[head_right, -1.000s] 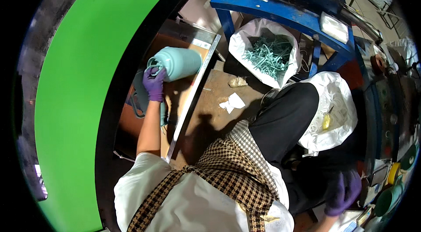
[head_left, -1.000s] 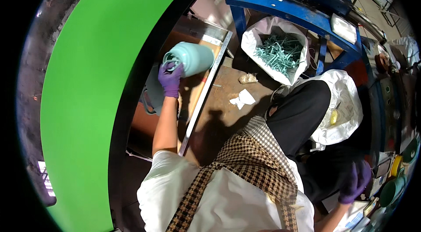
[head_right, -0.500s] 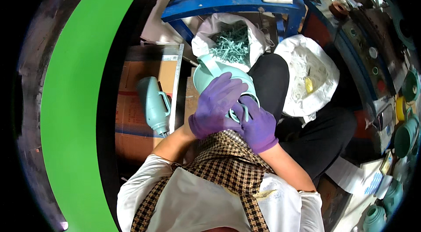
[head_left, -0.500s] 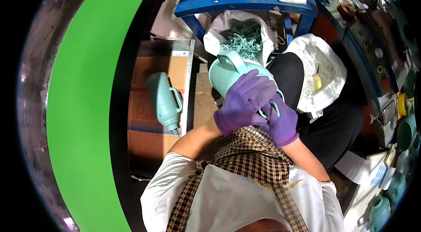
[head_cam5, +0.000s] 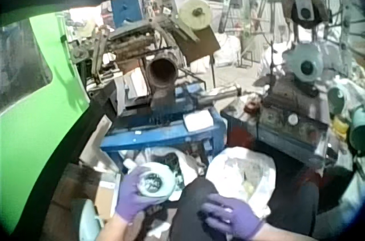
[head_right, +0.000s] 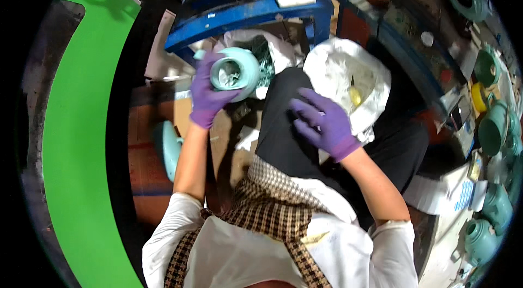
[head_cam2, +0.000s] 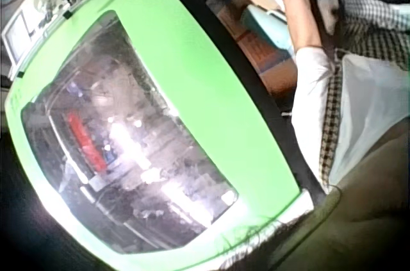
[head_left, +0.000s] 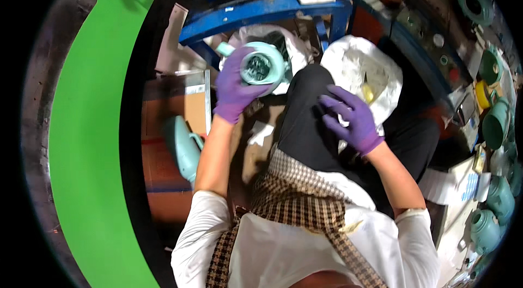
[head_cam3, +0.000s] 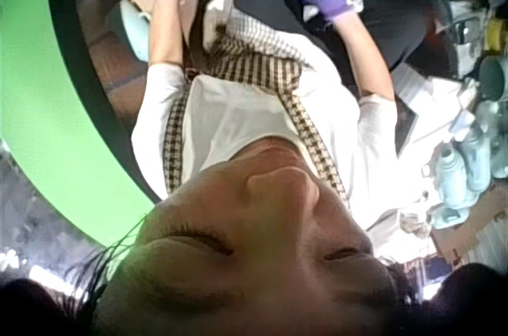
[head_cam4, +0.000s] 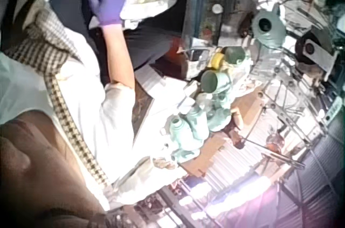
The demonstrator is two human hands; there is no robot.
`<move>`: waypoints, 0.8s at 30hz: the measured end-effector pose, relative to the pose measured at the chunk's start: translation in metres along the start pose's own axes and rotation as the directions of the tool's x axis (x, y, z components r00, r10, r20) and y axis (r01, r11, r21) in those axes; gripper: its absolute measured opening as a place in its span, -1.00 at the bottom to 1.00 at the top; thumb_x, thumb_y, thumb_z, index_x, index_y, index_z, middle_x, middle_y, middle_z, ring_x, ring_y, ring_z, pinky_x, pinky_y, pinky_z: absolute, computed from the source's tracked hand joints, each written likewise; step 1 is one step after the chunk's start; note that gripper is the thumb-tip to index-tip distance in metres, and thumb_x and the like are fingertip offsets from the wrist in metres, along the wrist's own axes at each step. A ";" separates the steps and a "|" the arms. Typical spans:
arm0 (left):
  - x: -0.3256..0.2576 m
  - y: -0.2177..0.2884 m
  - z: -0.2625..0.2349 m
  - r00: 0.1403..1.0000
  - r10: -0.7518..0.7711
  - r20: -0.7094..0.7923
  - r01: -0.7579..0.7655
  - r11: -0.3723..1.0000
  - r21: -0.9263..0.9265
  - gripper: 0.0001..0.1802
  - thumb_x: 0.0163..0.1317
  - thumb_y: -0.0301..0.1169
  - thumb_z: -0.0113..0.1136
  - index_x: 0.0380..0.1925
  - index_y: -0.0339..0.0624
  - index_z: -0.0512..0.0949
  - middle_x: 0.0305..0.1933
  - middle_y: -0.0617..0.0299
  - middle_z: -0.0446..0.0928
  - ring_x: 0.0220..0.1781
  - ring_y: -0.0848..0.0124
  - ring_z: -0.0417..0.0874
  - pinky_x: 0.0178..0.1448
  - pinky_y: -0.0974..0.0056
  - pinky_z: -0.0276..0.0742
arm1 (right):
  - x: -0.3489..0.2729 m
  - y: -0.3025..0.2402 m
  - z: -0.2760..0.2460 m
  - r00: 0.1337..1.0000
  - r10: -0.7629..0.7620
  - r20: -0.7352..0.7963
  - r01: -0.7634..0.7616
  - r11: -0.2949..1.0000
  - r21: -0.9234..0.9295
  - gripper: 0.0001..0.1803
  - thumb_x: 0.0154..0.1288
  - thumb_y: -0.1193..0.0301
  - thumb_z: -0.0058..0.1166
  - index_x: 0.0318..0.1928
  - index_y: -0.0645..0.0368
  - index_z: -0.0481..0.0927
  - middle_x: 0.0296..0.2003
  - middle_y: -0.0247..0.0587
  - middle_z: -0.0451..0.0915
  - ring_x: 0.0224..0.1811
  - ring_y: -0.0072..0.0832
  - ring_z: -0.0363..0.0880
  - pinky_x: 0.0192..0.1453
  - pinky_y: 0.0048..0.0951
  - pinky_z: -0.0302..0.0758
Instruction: The person assembles light green plastic water containers by inserting a white plastic ring into the neck and attaching a beige handle. The person repeatedly picks up a container, inserts the ring, attaches the handle, and places the finished unit on a nearby table.
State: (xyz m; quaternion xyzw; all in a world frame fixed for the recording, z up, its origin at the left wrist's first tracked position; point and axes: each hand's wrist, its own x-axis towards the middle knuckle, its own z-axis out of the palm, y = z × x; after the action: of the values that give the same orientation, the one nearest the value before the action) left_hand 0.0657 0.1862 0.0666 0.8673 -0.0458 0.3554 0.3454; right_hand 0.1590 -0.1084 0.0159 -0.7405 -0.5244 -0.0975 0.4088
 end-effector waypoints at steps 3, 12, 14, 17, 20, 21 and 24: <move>-0.008 -0.025 -0.014 0.967 0.001 -0.256 -0.102 0.919 -0.381 0.29 -0.26 -0.57 0.64 0.52 -0.09 0.07 0.29 0.03 0.48 0.22 0.24 0.58 0.34 0.14 0.54 | 0.002 0.094 -0.016 0.941 0.326 0.090 -0.316 0.942 -0.112 -0.72 0.21 0.34 0.32 -0.06 0.09 0.70 -0.11 -0.10 0.69 -0.08 -0.09 0.66 0.07 -0.20 0.57; -0.083 0.030 -0.043 0.967 0.083 -0.240 -0.060 0.993 0.100 0.42 -0.30 -0.41 0.72 0.55 -0.15 -0.07 0.31 -0.04 0.49 0.40 0.05 0.44 0.52 -0.09 0.27 | -0.044 0.306 0.097 0.761 0.640 0.102 -0.413 0.601 -0.684 -0.65 0.44 0.21 -0.06 0.12 -0.05 0.64 -0.09 0.04 0.63 0.04 -0.07 0.62 0.14 -0.07 0.54; -0.101 0.045 -0.050 0.987 0.040 -0.155 -0.041 0.999 -0.002 0.33 -0.31 -0.32 0.73 0.48 -0.18 0.07 0.27 0.01 0.53 0.38 0.07 0.47 0.51 -0.04 0.28 | -0.053 0.326 0.112 0.751 0.647 0.129 -0.351 0.557 -0.753 -0.69 0.31 0.32 -0.02 0.03 -0.01 0.64 -0.07 -0.04 0.61 0.03 -0.08 0.61 0.11 -0.04 0.54; -0.119 0.064 -0.056 0.963 -0.259 -0.068 0.260 0.966 0.005 0.07 -0.35 -0.21 0.73 0.26 -0.24 0.40 0.21 0.07 0.56 0.31 0.13 0.53 0.45 0.10 0.38 | -0.060 0.347 0.110 0.715 0.694 0.078 -0.428 0.524 -0.736 -0.71 0.27 0.30 0.01 -0.03 0.02 0.62 -0.10 -0.01 0.62 -0.01 -0.04 0.62 0.07 -0.02 0.53; -0.120 0.072 -0.056 0.895 -0.442 0.059 0.441 0.897 0.032 0.05 -0.33 -0.28 0.70 0.26 -0.27 0.37 0.20 0.09 0.56 0.27 0.17 0.55 0.43 0.10 0.39 | -0.054 0.350 0.085 0.820 0.570 0.060 -0.382 0.621 -0.685 -0.71 0.28 0.27 0.01 -0.05 0.05 0.60 -0.17 0.04 0.63 -0.11 0.01 0.64 0.05 0.00 0.54; -0.117 0.073 -0.054 0.871 -0.481 0.104 0.480 0.877 0.035 0.08 -0.31 -0.33 0.70 0.30 -0.28 0.32 0.21 0.10 0.56 0.27 0.18 0.55 0.45 0.08 0.36 | -0.050 0.341 0.076 0.829 0.550 0.101 -0.338 0.637 -0.693 -0.72 0.27 0.28 0.02 -0.05 0.06 0.59 -0.18 0.04 0.63 -0.14 0.02 0.64 0.04 0.00 0.54; -0.100 0.071 -0.050 0.868 -0.480 0.124 0.472 0.877 0.090 0.01 -0.37 -0.30 0.71 0.19 -0.25 0.39 0.14 0.10 0.57 0.21 0.24 0.58 0.35 0.17 0.47 | -0.018 0.287 0.026 0.920 0.360 0.157 -0.268 0.867 -0.420 -0.86 0.11 0.48 0.26 -0.35 0.25 0.57 -0.28 0.05 0.56 -0.19 -0.05 0.61 -0.09 -0.07 0.53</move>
State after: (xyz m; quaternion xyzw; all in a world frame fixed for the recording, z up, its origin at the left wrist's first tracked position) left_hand -0.0609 0.1477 0.0674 0.8844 0.1550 0.1976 0.3934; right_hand 0.3895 -0.1361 -0.1556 -0.8889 -0.4098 -0.0455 0.1998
